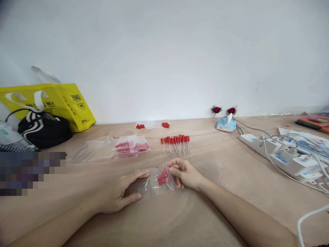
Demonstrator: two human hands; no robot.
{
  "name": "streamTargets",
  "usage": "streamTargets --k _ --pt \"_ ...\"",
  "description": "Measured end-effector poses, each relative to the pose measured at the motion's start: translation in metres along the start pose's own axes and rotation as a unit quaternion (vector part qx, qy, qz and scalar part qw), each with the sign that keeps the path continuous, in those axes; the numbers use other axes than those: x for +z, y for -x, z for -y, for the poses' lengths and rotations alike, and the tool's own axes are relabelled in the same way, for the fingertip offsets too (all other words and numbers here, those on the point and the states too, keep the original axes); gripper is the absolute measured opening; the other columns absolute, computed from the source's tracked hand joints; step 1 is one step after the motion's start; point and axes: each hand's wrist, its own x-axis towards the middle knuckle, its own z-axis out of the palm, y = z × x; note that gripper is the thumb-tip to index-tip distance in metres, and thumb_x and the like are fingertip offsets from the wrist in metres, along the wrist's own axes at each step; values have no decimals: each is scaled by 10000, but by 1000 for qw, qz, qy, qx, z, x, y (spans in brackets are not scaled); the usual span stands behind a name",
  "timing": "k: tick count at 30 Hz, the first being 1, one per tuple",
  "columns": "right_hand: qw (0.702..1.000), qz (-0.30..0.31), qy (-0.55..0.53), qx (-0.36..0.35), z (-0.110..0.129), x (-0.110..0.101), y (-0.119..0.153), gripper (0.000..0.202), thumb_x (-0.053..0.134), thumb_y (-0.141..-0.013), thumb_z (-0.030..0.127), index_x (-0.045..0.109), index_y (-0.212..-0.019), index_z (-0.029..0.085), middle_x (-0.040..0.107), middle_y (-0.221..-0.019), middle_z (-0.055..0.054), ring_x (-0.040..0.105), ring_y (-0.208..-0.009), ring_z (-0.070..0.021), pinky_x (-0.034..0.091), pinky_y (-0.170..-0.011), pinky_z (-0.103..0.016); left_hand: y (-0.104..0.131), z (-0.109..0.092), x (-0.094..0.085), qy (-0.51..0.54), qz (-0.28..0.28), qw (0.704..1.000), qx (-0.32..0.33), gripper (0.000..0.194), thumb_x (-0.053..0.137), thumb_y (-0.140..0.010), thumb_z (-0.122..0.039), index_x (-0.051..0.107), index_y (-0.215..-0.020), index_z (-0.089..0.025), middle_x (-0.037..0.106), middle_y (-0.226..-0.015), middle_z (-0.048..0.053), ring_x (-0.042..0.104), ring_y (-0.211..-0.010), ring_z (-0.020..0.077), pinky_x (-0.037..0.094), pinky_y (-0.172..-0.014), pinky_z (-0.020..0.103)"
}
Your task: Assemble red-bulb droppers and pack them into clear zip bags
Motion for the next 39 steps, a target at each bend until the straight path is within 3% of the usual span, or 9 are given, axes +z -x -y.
streamTargets --k 4,10,15,17,20,27,31,35,39 --pt "998 -24 48 15 0 3 -2 466 630 -628 507 434 -892 178 522 -497 97 391 -269 -35 252 -264 -142 0 -2 -1 -5 9 1000 -10 537 493 -821 -345 278 -1310 -288 432 -1315 42 404 -1188 237 342 -978 413" --pt "992 -60 112 -5 -4 10 -4 367 641 -617 483 454 -667 171 459 -413 89 357 -288 -34 225 -288 -151 0 -5 -3 -7 3 1000 -10 502 498 -816 -355 341 -1288 -282 433 -1316 45 411 -1184 252 351 -970 422" --pt "981 -43 186 -23 -4 -5 -11 349 530 -709 482 523 -589 154 434 -392 61 365 -334 -50 278 -349 -179 0 -1 -2 -18 4 1000 -4 513 493 -821 -354 327 -1303 -294 425 -1325 41 383 -1207 253 328 -988 441" --pt "955 -108 269 -60 3 -16 -20 297 522 -725 414 546 -591 150 510 -472 29 432 -409 -70 327 -404 -190 0 0 -2 -19 8 1000 0 479 494 -821 -353 367 -1279 -292 434 -1320 33 371 -1218 247 307 -1004 444" --pt "872 -229 425 -80 18 -31 -44 214 513 -737 326 593 -636 154 587 -584 -7 528 -550 -115 383 -515 -213 -1 -1 -1 -16 11 1000 10 423 490 -825 -347 426 -1237 -275 446 -1311 32 378 -1216 231 306 -1012 430" --pt "809 -318 493 -48 40 -33 -115 307 558 -702 390 661 -902 180 580 -1030 -122 555 -914 -245 394 -750 -321 -3 -5 -3 -22 21 1000 1 423 499 -818 -343 443 -1225 -242 446 -1311 56 391 -1209 222 299 -1017 431" --pt "808 -324 491 -23 36 -28 -135 295 594 -660 415 690 -788 167 565 -1034 -148 560 -908 -292 404 -735 -374 -3 -8 -3 -13 23 1000 -4 416 507 -811 -327 457 -1214 -233 446 -1310 61 386 -1214 227 308 -1012 433" --pt "824 -329 462 -19 34 -30 -140 220 618 -638 374 682 -709 176 588 -992 -124 572 -880 -272 412 -710 -358 -2 -8 -3 -7 21 1000 -7 419 513 -807 -333 463 -1210 -230 451 -1307 62 391 -1211 227 296 -1018 439" --pt "857 -320 402 -45 41 -39 -132 197 589 -672 352 635 -677 160 630 -743 -76 594 -747 -212 424 -646 -303 -3 -7 -4 -1 13 1000 0 416 517 -806 -339 470 -1205 -231 461 -1299 64 414 -1192 223 297 -1018 427"
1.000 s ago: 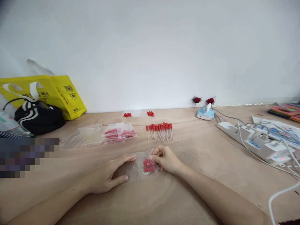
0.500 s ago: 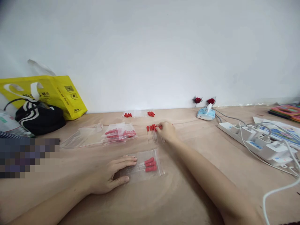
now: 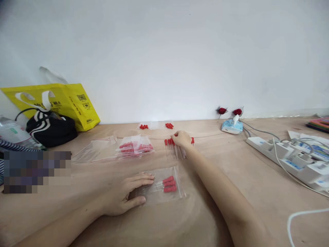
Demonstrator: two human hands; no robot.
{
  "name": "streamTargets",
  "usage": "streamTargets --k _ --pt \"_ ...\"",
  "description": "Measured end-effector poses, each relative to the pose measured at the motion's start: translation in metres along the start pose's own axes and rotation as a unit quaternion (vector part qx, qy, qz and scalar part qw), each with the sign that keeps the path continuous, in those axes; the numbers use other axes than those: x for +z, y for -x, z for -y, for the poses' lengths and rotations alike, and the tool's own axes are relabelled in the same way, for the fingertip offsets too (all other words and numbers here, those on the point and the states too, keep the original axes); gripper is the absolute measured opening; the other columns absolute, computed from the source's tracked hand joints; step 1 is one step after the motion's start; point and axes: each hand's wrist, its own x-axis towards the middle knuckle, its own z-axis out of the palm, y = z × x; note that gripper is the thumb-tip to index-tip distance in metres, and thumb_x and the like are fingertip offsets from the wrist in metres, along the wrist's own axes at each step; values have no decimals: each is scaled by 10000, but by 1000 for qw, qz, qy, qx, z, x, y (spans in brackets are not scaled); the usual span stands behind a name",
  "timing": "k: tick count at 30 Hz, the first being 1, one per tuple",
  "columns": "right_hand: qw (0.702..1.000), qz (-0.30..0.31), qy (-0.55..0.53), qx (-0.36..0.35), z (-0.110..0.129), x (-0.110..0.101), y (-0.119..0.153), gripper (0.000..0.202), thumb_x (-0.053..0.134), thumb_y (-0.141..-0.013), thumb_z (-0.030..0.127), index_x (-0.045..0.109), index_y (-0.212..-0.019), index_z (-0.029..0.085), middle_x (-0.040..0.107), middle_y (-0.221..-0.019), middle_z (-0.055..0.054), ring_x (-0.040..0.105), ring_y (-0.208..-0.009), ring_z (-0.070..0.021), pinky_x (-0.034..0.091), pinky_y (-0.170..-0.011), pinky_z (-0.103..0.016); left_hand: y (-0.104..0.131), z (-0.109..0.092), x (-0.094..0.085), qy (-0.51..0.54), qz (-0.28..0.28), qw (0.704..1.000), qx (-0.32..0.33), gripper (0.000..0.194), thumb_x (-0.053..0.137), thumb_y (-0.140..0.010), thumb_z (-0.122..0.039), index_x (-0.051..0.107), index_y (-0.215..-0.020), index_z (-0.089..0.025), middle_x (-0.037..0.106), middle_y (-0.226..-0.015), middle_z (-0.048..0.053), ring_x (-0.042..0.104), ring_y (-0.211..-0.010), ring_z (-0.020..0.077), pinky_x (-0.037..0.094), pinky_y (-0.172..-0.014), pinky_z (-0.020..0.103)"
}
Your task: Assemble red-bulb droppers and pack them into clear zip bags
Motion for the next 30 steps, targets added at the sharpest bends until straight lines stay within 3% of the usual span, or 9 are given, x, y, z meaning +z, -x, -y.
streamTargets --k 4,7,10,14,20,23,27,30 --pt "994 -14 -106 -29 -9 -29 16 281 413 -802 405 553 -811 161 623 -716 -27 569 -595 -111 427 -539 -217 1 2 1 -2 7 1000 -5 416 514 -808 -341 468 -1209 -238 452 -1307 53 403 -1201 220 296 -1023 417" --pt "981 -44 -182 -40 -22 -50 42 346 344 -819 490 484 -839 175 590 -676 3 513 -489 -77 405 -455 -194 1 4 2 -1 1 1000 -2 423 517 -806 -345 460 -1214 -253 454 -1305 42 394 -1207 223 301 -1020 419" --pt "933 -73 -352 -18 -37 -57 71 364 517 -718 537 467 -742 177 540 -589 34 454 -421 -58 363 -395 -178 1 5 2 -5 0 1000 -2 418 514 -807 -345 462 -1211 -252 457 -1302 44 395 -1206 225 302 -1017 423" --pt "890 -62 -448 58 -49 -49 100 382 614 -646 524 482 -711 172 543 -592 35 465 -428 -53 378 -393 -171 0 2 0 -9 2 1000 -8 412 510 -807 -347 466 -1205 -251 457 -1303 45 396 -1206 230 311 -1010 428" --pt "819 -1 -557 138 -39 -37 116 266 681 -644 366 520 -714 166 576 -618 15 546 -486 -71 451 -445 -172 0 -2 -1 -32 5 999 -28 477 503 -804 -357 406 -1254 -232 450 -1308 60 376 -1218 251 310 -1006 444" --pt "797 62 -581 154 -31 -36 123 188 675 -670 276 547 -745 161 592 -621 5 598 -556 -90 505 -540 -184 0 -3 -1 -41 2 999 -36 498 497 -806 -377 381 -1269 -235 425 -1327 64 372 -1220 260 324 -995 443" --pt "794 156 -564 164 -23 -38 134 246 714 -624 223 553 -795 151 617 -646 0 620 -575 -95 522 -569 -186 -1 -2 -1 -43 0 999 -31 511 486 -813 -382 345 -1287 -254 416 -1333 56 381 -1213 257 336 -986 439" --pt "815 228 -512 146 -22 -38 139 337 748 -569 244 535 -814 149 599 -586 32 573 -443 -75 462 -406 -152 -1 -3 -1 -46 0 999 -26 514 480 -816 -377 335 -1293 -251 417 -1332 58 384 -1211 253 335 -989 431"
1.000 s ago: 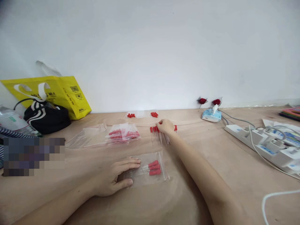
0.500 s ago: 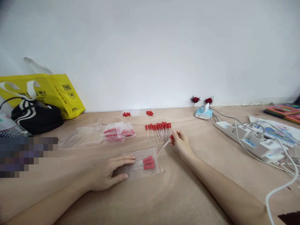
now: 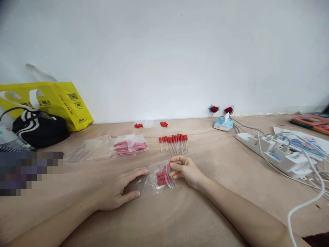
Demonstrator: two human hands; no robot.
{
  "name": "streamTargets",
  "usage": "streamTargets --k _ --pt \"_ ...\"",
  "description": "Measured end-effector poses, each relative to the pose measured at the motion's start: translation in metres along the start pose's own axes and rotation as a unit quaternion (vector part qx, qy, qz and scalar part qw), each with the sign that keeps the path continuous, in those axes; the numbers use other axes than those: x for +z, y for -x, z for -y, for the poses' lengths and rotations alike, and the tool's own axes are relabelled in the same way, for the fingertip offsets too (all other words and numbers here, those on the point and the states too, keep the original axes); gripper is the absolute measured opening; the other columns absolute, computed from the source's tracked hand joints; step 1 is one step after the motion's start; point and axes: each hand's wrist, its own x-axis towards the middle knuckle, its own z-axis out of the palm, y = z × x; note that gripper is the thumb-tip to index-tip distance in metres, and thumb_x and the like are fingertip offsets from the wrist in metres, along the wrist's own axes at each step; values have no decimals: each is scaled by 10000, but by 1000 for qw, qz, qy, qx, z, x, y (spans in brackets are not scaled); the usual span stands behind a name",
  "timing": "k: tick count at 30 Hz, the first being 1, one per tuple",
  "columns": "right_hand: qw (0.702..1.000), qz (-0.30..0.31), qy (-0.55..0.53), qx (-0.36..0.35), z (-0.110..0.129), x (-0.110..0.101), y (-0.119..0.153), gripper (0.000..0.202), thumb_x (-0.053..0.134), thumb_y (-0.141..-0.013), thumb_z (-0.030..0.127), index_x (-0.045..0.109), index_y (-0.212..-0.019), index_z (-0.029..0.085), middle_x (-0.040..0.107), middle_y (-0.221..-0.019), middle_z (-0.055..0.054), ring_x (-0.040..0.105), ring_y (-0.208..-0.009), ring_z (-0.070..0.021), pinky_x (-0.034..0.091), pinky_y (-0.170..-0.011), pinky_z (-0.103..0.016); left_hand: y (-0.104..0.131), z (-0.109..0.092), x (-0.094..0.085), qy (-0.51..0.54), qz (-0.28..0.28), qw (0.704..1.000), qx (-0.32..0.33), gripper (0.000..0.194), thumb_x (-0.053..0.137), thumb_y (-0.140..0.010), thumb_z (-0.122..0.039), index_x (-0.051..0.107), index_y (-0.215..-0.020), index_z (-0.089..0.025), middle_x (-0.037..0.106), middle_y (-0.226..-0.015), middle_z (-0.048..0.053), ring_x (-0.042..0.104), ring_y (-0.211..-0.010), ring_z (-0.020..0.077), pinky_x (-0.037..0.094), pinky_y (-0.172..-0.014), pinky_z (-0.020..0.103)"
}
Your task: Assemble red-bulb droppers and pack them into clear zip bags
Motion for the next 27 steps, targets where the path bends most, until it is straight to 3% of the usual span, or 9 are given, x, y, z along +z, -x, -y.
streamTargets --k 3,6,12,17,20,23,25,27 --pt "996 54 77 4 -1 1 0 368 735 -574 314 521 -822 146 570 -542 62 463 -306 -38 325 -275 -128 0 -1 0 0 0 1000 -3 509 481 -816 -368 342 -1290 -244 421 -1328 62 384 -1211 252 325 -997 430" --pt "988 48 146 -6 -2 5 -2 359 708 -595 336 514 -829 144 597 -624 48 388 -265 -7 264 -248 -134 0 -1 0 2 2 1000 -13 507 487 -812 -365 350 -1286 -248 433 -1319 58 395 -1202 254 332 -991 432" --pt "974 -24 226 -9 -9 13 -10 269 634 -665 375 504 -732 150 519 -457 67 355 -271 -32 243 -263 -152 -1 0 1 4 -4 1000 0 496 483 -814 -348 350 -1282 -253 438 -1313 56 397 -1197 247 336 -983 433" --pt "968 12 244 -62 -19 12 -11 308 622 -643 438 529 -588 150 492 -446 48 395 -351 -53 300 -326 -169 -1 -1 1 17 -12 1000 9 496 495 -810 -351 359 -1279 -262 455 -1298 55 415 -1180 247 346 -974 425" --pt "962 19 263 -74 -13 4 -14 310 566 -682 443 537 -566 157 467 -419 49 376 -345 -60 292 -344 -183 0 0 1 17 -3 1000 -1 503 496 -811 -364 356 -1283 -262 437 -1315 55 394 -1199 250 328 -987 441" --pt "918 -79 359 -145 4 -9 -26 231 541 -706 355 552 -589 157 536 -487 24 441 -410 -79 340 -408 -193 0 2 2 24 -2 1000 9 485 496 -813 -366 376 -1273 -269 427 -1326 42 365 -1224 247 297 -1010 448" --pt "841 -155 488 -175 17 -17 -38 184 518 -719 302 575 -623 156 593 -581 -2 510 -505 -101 383 -485 -201 -1 3 2 27 2 999 19 458 494 -817 -357 405 -1255 -260 433 -1323 38 362 -1228 238 286 -1022 438" --pt "805 -186 537 -170 27 -20 -52 148 528 -708 276 603 -663 157 611 -620 -23 546 -573 -129 390 -530 -216 -1 3 2 23 9 1000 19 441 491 -818 -351 424 -1241 -245 436 -1321 41 365 -1228 228 284 -1027 429"
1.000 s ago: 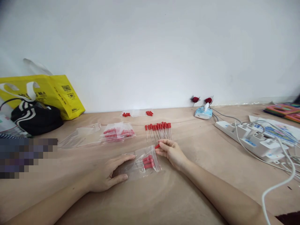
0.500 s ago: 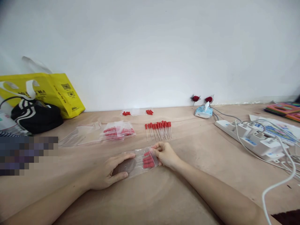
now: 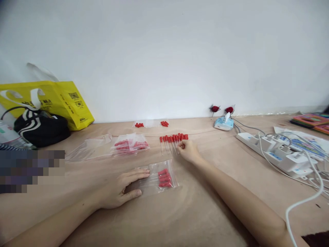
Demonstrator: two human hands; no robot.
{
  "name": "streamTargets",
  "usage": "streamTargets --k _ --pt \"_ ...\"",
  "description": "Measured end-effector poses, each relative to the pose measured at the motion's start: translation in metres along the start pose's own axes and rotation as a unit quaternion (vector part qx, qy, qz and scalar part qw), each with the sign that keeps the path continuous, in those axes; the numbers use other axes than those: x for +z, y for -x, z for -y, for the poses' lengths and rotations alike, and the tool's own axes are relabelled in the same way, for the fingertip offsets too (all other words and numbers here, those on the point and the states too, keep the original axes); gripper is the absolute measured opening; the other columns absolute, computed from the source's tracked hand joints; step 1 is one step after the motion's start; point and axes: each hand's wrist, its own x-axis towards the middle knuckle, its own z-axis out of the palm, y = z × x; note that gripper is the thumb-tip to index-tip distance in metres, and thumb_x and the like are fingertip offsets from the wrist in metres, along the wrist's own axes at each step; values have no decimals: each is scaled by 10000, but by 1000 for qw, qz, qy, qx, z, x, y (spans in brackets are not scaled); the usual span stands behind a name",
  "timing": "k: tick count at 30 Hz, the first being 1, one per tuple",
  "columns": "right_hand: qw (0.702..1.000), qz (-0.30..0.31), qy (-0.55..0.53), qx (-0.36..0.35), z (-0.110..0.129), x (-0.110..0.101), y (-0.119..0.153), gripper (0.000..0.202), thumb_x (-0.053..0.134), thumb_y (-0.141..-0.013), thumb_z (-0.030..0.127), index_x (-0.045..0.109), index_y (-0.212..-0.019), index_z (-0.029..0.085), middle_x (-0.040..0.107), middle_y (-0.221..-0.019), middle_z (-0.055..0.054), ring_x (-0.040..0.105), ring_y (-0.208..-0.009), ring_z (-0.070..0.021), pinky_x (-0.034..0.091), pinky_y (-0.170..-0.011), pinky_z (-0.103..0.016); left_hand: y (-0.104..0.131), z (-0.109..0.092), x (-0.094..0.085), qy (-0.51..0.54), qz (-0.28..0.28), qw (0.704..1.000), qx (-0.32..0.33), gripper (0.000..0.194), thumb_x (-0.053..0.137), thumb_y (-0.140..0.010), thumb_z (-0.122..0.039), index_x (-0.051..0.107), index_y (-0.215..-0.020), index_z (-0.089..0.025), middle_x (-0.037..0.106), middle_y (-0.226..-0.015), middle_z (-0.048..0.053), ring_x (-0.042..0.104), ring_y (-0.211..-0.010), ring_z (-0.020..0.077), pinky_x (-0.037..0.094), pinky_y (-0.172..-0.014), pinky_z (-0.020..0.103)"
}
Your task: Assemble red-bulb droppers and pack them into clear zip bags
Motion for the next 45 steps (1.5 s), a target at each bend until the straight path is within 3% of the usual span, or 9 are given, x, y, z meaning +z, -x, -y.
streamTargets --k 6,13,18,24,27,31,38,42,45 --pt "993 -22 108 35 20 18 -30 139 541 -696 227 648 -753 159 638 -880 -124 580 -865 -250 405 -700 -308 -1 -4 -2 -3 7 1000 -15 445 487 -817 -364 435 -1237 -224 439 -1318 56 366 -1228 228 294 -1022 435" --pt "989 -18 126 79 34 35 -39 191 557 -704 220 649 -856 150 637 -907 -170 582 -922 -266 414 -745 -331 0 -1 -1 5 9 1000 -12 451 493 -815 -368 429 -1243 -242 431 -1325 47 362 -1230 228 275 -1031 442" --pt "994 -24 88 66 36 19 -38 139 527 -720 227 627 -730 131 639 -844 -178 588 -888 -276 412 -707 -319 1 0 -1 6 4 1000 -14 448 502 -811 -355 434 -1239 -245 440 -1317 49 360 -1231 236 283 -1021 456" --pt "998 -4 -58 -3 21 -12 -7 155 443 -783 302 512 -781 163 616 -707 -34 576 -631 -125 419 -556 -217 -1 -1 -1 13 -8 1000 2 432 508 -808 -344 448 -1226 -255 463 -1299 44 381 -1216 234 291 -1016 450" --pt "955 -10 -297 -19 9 -16 19 394 543 -712 339 400 -1037 167 504 -569 71 481 -443 -88 377 -431 -201 -2 -1 -1 12 -9 1000 3 432 508 -807 -339 448 -1226 -250 463 -1299 47 388 -1212 233 295 -1014 446" --pt "920 3 -393 9 2 -13 41 700 596 -679 333 197 -1238 196 501 -561 96 491 -418 -95 402 -417 -215 -2 1 0 10 -7 1000 -3 435 505 -809 -355 443 -1229 -262 455 -1307 34 386 -1215 229 282 -1024 443" --pt "867 -1 -486 108 6 5 49 519 621 -659 388 310 -1042 229 562 -617 62 578 -498 -122 486 -493 -261 0 -3 -1 -12 -13 1000 -15 498 495 -811 -362 367 -1282 -262 428 -1326 52 378 -1216 248 320 -998 437" --pt "825 -28 -551 123 4 9 50 396 582 -712 387 310 -959 242 587 -631 48 603 -528 -124 509 -550 -279 1 -6 -2 -18 0 999 -45 551 483 -811 -381 300 -1315 -255 385 -1354 58 377 -1214 256 334 -989 431" --pt "813 -50 -566 129 3 8 49 333 567 -737 342 318 -935 243 595 -615 43 602 -515 -127 512 -544 -283 1 -5 -2 -19 4 999 -47 549 475 -815 -388 292 -1316 -259 378 -1358 53 368 -1219 256 329 -994 426"
